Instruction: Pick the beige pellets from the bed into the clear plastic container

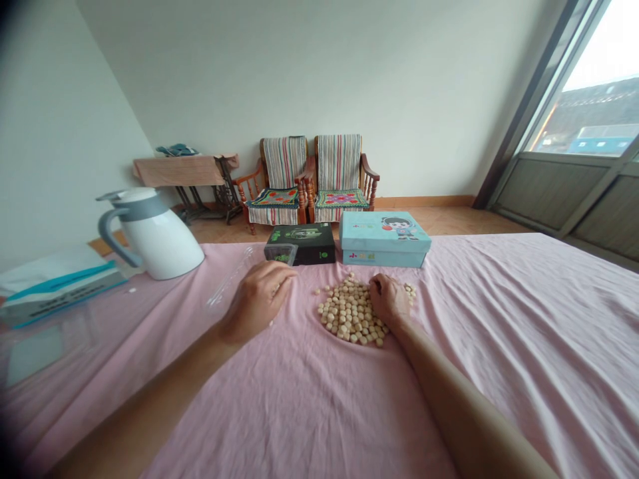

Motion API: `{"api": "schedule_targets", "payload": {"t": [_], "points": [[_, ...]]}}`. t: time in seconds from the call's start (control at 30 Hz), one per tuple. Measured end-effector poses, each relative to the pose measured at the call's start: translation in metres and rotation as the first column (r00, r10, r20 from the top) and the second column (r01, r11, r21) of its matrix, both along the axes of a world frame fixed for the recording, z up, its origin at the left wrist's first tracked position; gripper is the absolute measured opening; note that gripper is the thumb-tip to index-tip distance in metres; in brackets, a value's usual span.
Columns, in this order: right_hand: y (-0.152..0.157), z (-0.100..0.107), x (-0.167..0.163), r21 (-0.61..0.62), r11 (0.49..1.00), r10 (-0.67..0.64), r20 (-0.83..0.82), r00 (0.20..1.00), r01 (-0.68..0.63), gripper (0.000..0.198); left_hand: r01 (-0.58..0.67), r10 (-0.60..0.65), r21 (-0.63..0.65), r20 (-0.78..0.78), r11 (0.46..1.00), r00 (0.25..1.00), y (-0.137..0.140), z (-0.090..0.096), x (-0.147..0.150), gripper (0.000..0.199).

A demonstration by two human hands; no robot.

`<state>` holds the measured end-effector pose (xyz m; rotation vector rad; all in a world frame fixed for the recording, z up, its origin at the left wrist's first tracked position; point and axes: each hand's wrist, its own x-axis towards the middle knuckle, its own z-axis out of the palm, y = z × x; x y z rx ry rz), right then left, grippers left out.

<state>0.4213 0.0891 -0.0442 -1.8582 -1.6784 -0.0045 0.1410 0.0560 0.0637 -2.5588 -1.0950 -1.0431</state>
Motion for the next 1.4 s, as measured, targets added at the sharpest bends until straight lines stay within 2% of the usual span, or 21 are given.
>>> {"api": "schedule_targets", "payload": {"t": [0.07, 0.13, 0.23, 0.3, 0.37, 0.47, 0.57, 0.7, 0.9, 1.0, 1.13, 1.27, 1.4], "points": [[0.000, 0.000, 0.000, -0.002, 1.000, -0.006, 0.001, 1.000, 0.006, 0.022, -0.117, 0.116, 0.056, 0.017, 0.992, 0.993, 0.006, 0.007, -0.009, 0.019], [0.000, -0.001, 0.000, 0.002, 1.000, -0.008, 0.004, 1.000, 0.008, 0.022, -0.134, 0.130, 0.090, 0.046, 0.987, 0.990, 0.006, 0.008, -0.011, 0.021], [0.001, -0.002, 0.000, 0.009, 1.000, 0.001, 0.006, 1.000, -0.001, 0.022, 0.019, -0.020, 0.030, 0.050, 0.999, 0.999, -0.005, -0.002, 0.002, 0.021], [0.001, -0.003, 0.001, 0.014, 1.000, -0.001, 0.006, 1.000, 0.001, 0.023, 0.132, -0.134, -0.071, -0.027, 0.989, 0.991, -0.014, -0.014, 0.016, 0.022], [0.001, -0.003, 0.001, 0.014, 1.000, -0.002, 0.008, 1.000, 0.002, 0.023, 0.166, -0.191, -0.167, -0.147, 0.972, 0.970, -0.022, -0.029, 0.029, 0.026], [0.002, -0.003, 0.001, 0.013, 1.000, -0.002, 0.012, 1.000, 0.002, 0.022, 0.077, -0.157, -0.257, -0.306, 0.963, 0.939, -0.027, -0.051, 0.041, 0.025], [0.001, -0.003, 0.001, 0.011, 1.000, -0.006, 0.016, 1.000, 0.006, 0.022, -0.022, -0.094, -0.281, -0.390, 0.959, 0.916, -0.023, -0.066, 0.044, 0.023], [0.001, -0.002, 0.000, 0.006, 1.000, -0.010, 0.017, 1.000, 0.009, 0.021, -0.049, -0.062, -0.297, -0.352, 0.954, 0.934, -0.016, -0.074, 0.042, 0.024], [0.002, -0.003, 0.000, 0.015, 1.000, 0.002, 0.009, 1.000, -0.002, 0.022, 0.014, -0.077, -0.325, -0.180, 0.946, 0.981, -0.009, -0.080, 0.038, 0.022], [0.002, -0.003, 0.000, 0.005, 1.000, -0.009, 0.013, 1.000, 0.009, 0.022, 0.022, -0.080, -0.326, -0.165, 0.945, 0.983, -0.009, -0.082, 0.038, 0.022], [0.001, -0.002, 0.000, 0.006, 1.000, -0.013, 0.012, 1.000, 0.013, 0.023, 0.032, -0.096, -0.289, -0.212, 0.957, 0.973, -0.018, -0.071, 0.039, 0.013], [0.001, -0.001, 0.000, 0.011, 1.000, -0.002, 0.005, 1.000, 0.002, 0.024, 0.049, -0.074, -0.151, -0.167, 0.987, 0.983, -0.027, -0.038, 0.034, 0.013], [0.000, 0.001, 0.000, -0.004, 1.000, -0.003, 0.007, 1.000, 0.003, 0.023, -0.066, 0.066, 0.004, -0.072, 0.998, 0.995, -0.015, -0.005, 0.014, 0.013]]}}
